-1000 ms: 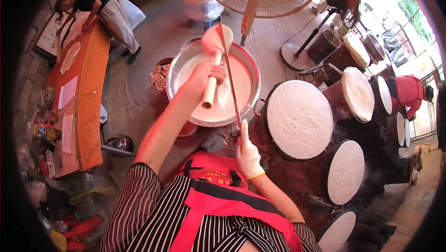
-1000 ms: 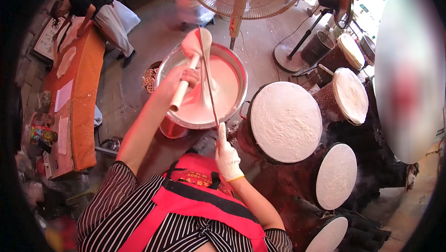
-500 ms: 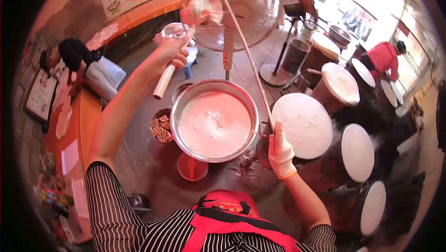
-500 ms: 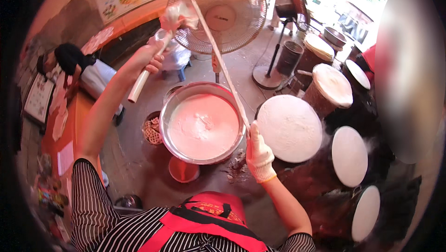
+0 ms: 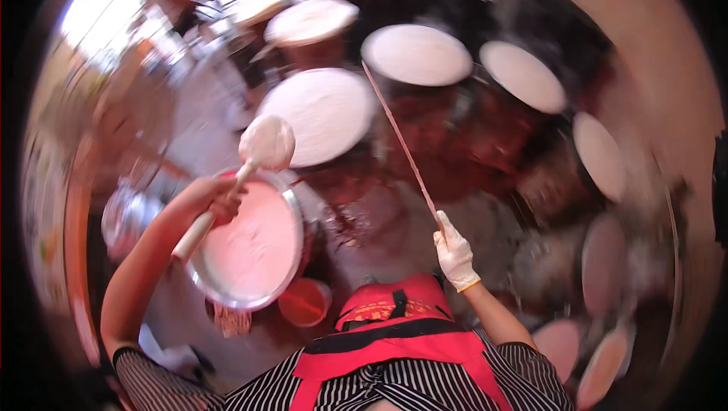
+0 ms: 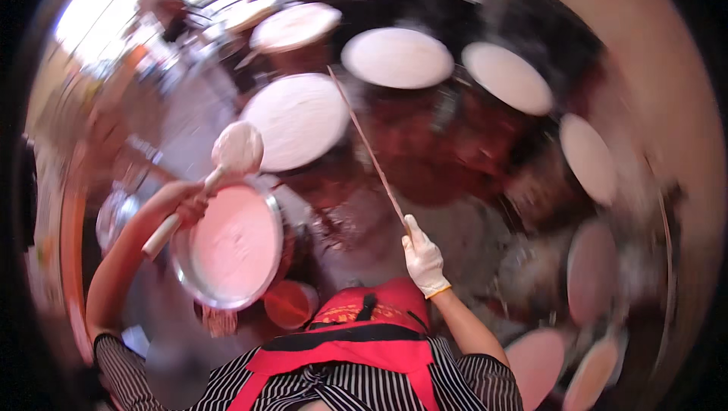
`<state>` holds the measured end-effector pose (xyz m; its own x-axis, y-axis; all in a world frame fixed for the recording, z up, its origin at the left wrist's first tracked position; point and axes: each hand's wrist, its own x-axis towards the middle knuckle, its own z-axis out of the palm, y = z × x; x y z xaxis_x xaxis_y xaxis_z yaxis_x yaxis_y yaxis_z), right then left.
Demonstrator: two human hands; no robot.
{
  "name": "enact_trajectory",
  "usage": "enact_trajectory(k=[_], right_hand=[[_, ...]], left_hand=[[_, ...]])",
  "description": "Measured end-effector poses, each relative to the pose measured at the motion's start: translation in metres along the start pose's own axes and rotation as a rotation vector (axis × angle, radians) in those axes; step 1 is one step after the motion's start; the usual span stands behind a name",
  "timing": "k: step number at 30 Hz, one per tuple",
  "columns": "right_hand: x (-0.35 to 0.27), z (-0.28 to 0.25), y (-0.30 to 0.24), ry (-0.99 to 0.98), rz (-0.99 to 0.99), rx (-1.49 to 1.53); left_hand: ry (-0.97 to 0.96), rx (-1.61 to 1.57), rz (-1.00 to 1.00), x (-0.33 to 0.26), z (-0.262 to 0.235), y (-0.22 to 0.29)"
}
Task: Cooking thin crepes or wrappers on multiple heated plates using a ladle and a stick.
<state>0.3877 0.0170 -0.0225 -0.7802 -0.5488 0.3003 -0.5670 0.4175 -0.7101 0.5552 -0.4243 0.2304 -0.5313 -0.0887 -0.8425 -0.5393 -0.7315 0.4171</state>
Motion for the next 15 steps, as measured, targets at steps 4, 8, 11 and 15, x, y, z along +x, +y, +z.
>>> enact_trajectory(k=[4,8,11,15], right_hand=[[-0.128,-0.074,0.043,0.228,0.639,0.147],[-0.222,-0.143,0.038,0.644,0.927,0.547],[-0.244,-0.200,0.034,0.863,0.866,0.575],[-0.238,-0.289,0.044,0.896,0.740,0.142]], left_hand=[[-0.092,0.514,-0.198,0.056,0.172,-0.005],[-0.391,0.882,-0.419,0.111,0.377,-0.055],[-0.815,1.379,-0.047,0.126,0.522,-0.113],[-1.158,1.793,0.386,0.128,0.693,-0.215]])
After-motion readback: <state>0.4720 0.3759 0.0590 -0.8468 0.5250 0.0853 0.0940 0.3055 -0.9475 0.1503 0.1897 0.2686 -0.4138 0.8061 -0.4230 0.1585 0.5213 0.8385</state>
